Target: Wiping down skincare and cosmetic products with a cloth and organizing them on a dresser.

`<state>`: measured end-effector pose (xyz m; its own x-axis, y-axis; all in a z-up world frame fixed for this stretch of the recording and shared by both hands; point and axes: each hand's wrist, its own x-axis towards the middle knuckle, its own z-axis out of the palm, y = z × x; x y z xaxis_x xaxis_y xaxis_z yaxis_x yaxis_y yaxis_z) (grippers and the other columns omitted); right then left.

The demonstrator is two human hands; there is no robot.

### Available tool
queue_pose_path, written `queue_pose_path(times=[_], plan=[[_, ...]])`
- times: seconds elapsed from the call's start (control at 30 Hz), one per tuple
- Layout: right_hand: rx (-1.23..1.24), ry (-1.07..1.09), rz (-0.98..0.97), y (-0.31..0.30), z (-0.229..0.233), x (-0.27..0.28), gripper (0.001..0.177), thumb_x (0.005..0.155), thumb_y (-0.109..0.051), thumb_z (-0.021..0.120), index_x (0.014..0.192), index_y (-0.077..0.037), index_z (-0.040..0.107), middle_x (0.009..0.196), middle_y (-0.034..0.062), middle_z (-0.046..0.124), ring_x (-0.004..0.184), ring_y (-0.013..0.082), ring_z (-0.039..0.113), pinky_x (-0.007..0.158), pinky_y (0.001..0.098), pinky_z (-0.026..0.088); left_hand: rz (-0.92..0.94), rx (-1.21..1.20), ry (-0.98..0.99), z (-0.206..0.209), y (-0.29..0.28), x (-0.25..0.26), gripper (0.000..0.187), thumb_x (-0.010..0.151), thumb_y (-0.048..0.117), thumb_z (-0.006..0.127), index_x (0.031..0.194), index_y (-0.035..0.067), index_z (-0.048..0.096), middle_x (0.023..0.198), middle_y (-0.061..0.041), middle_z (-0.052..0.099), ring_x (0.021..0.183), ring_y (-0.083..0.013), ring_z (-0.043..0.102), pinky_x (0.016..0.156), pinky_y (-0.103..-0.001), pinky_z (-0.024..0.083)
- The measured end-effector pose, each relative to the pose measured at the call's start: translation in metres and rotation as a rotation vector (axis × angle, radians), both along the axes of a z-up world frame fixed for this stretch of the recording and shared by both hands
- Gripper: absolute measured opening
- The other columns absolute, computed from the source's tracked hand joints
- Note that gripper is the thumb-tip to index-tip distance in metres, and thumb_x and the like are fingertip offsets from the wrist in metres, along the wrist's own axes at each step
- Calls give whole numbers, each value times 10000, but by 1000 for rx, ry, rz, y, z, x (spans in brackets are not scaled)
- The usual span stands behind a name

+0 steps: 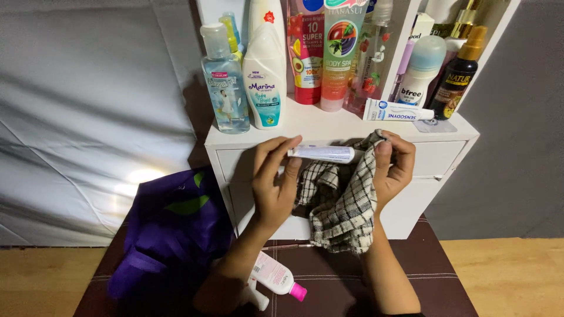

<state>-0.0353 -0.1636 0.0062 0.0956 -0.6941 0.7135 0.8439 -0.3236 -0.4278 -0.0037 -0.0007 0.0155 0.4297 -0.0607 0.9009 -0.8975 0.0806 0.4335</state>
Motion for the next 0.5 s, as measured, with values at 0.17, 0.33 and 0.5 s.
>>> queue_pose_path(times=[0.17, 0.33, 0.5], plan=[[-19, 10, -10, -7, 7, -5, 190, 1101, -197, 665, 1120, -13, 622, 1126, 48, 653, 966, 85, 552, 902, 247, 467, 91, 9, -45, 5, 5, 3, 187, 929, 132, 793, 1077, 18, 773, 931, -61, 705, 844, -129, 664, 754, -253, 524], [-52, -10, -60, -50, 9, -14, 172, 1101, -179, 675, 1107, -14, 629, 1135, 51, 655, 961, 91, 549, 912, 256, 466, -68, 36, 76, 2, -9, -7, 138, 936, 120, 794, 965, -12, 765, 789, -55, 725, 712, -112, 681, 662, -245, 521], [1, -100, -303, -131, 2, -36, 136, 1136, -131, 683, 1055, -40, 623, 1016, 35, 619, 897, 104, 575, 869, 271, 519, -84, 40, 79, -4, -26, 4, 132, 941, 102, 773, 970, -25, 758, 812, -72, 742, 701, -99, 698, 597, -215, 520]])
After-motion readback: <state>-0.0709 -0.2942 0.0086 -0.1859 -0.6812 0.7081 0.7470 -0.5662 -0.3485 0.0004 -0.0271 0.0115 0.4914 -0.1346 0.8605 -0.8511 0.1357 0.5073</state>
